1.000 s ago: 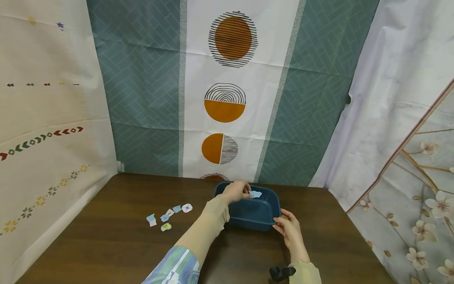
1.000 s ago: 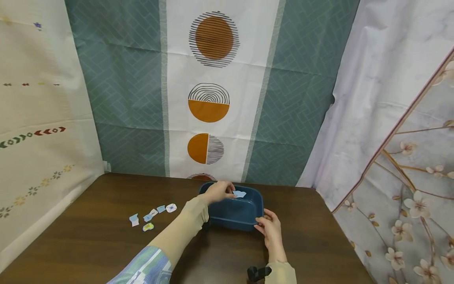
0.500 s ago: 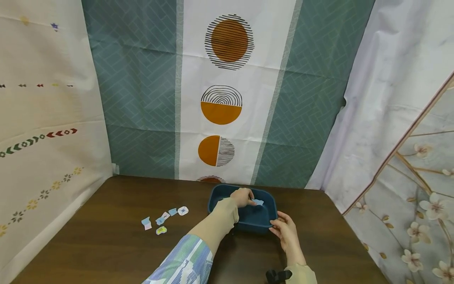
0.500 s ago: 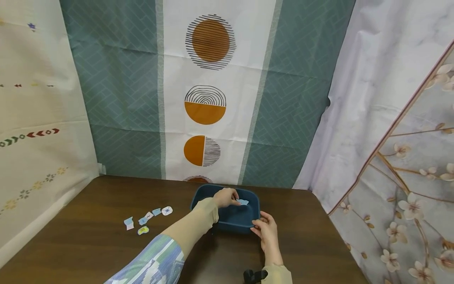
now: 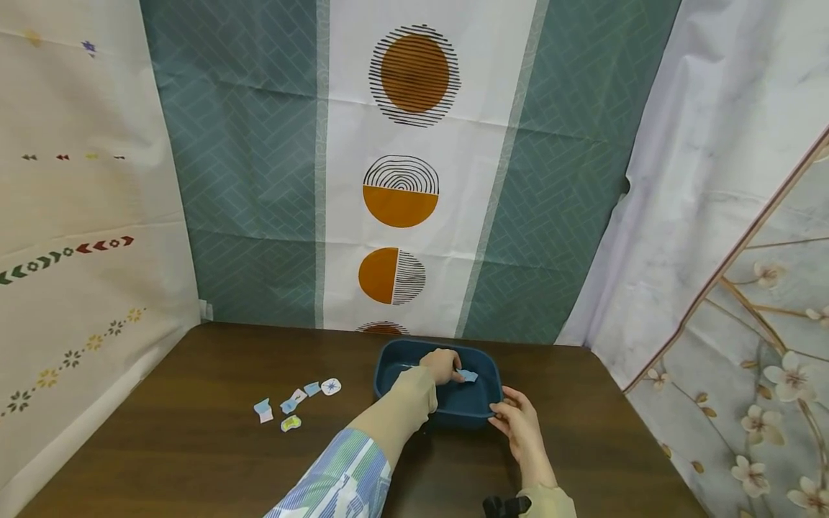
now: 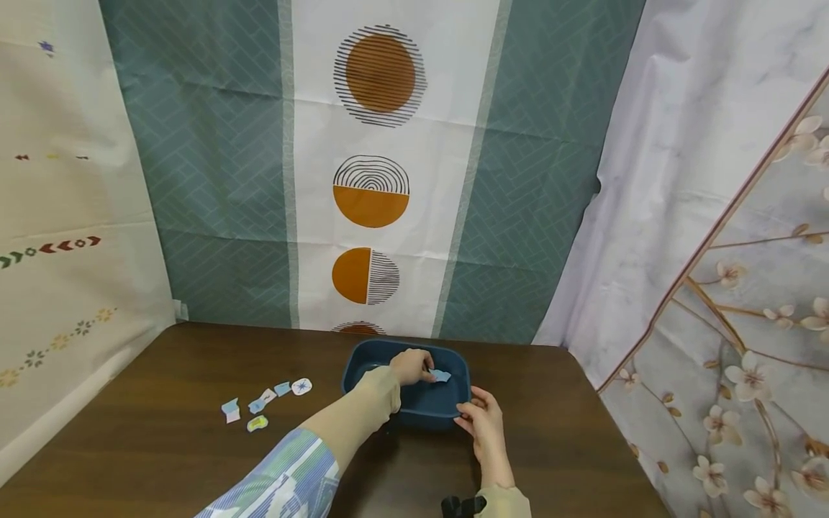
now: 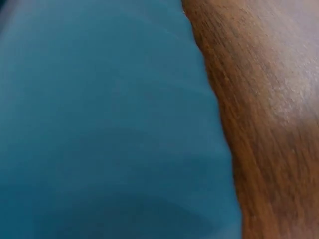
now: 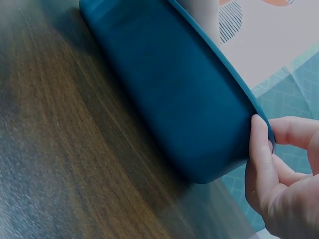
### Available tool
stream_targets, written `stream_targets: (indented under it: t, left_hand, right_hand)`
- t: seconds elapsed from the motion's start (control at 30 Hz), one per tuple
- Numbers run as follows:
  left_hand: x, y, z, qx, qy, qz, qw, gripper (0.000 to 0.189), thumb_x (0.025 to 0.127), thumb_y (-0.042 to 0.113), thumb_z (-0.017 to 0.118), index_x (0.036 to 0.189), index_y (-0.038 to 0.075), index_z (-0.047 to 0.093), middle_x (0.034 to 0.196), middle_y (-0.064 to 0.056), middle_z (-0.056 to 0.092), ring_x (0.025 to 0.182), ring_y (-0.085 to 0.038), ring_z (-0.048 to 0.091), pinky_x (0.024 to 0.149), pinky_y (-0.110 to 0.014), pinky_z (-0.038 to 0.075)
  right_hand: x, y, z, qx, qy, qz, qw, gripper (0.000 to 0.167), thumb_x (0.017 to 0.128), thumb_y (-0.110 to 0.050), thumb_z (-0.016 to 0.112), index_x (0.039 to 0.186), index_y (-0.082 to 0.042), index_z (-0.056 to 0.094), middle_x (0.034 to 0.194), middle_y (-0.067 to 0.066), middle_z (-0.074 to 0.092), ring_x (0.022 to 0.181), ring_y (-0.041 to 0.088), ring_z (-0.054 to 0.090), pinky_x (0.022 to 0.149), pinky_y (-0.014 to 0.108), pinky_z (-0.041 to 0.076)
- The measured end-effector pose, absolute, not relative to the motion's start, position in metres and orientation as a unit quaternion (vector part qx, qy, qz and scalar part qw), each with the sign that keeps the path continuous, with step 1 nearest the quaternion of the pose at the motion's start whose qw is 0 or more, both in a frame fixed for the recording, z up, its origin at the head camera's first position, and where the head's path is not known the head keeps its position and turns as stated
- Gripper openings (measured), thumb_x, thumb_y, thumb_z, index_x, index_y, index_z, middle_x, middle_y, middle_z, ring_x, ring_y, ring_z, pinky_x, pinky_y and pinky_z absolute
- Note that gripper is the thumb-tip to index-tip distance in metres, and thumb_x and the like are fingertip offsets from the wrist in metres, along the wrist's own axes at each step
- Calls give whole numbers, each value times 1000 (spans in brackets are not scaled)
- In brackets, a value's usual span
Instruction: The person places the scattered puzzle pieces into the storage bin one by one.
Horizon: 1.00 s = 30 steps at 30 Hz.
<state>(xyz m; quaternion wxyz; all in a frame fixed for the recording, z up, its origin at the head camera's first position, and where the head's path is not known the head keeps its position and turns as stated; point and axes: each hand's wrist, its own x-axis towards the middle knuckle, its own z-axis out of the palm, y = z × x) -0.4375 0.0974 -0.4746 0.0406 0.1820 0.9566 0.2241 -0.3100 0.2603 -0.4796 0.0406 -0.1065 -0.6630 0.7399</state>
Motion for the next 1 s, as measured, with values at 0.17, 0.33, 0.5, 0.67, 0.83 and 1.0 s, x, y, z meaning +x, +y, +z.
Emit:
stream_targets:
  t: [0.17,0.33,0.5,0.67,0.83,1.0]
  left_hand:
    - [-438,94,-476,178,958,221,52,25,82,34,79,98,16,72,94,0,69,78,-15,61,70,-31,53]
    - [-437,92,-478,174,962,201,56,25,80,35,80,96,18,73,97,1,69,82,-17,63,72,-31,54]
    - [-439,92,-480,177,964,185,65,25,81,32,80,101,18,74,102,1,71,89,-17,66,77,-32,55]
    - [-442,91,-482,177,966,173,75,31,82,32,79,109,17,73,112,-1,70,99,-19,66,83,-34,55]
    - [-440,88,-475,185,964,176,78,32,82,31,80,109,16,72,111,-1,70,97,-18,65,82,-35,55]
    - [-431,80,-458,210,952,206,84,32,83,27,78,111,14,71,105,-1,70,91,-16,65,80,-32,54]
  right_hand:
    - [-311,259,-480,-112,-664,738,41,57,89,6,57,141,8,34,82,-4,46,64,3,49,62,16,54]
    - [-311,257,-482,-110,-665,737,43,57,89,6,57,141,9,34,83,-3,46,65,4,49,62,16,54]
    - [-311,256,-481,-108,-663,740,45,55,89,5,57,139,9,35,83,-2,47,65,5,49,62,16,54]
    - [-311,256,-479,-110,-661,741,40,56,89,5,57,141,9,34,82,-3,46,65,5,49,62,16,54]
    - [-310,257,-478,-111,-661,741,40,56,90,6,57,140,9,34,81,-4,47,64,4,50,62,16,54]
    - [-309,259,-478,-114,-658,743,41,55,89,7,57,140,9,33,80,-5,48,63,4,50,61,16,54]
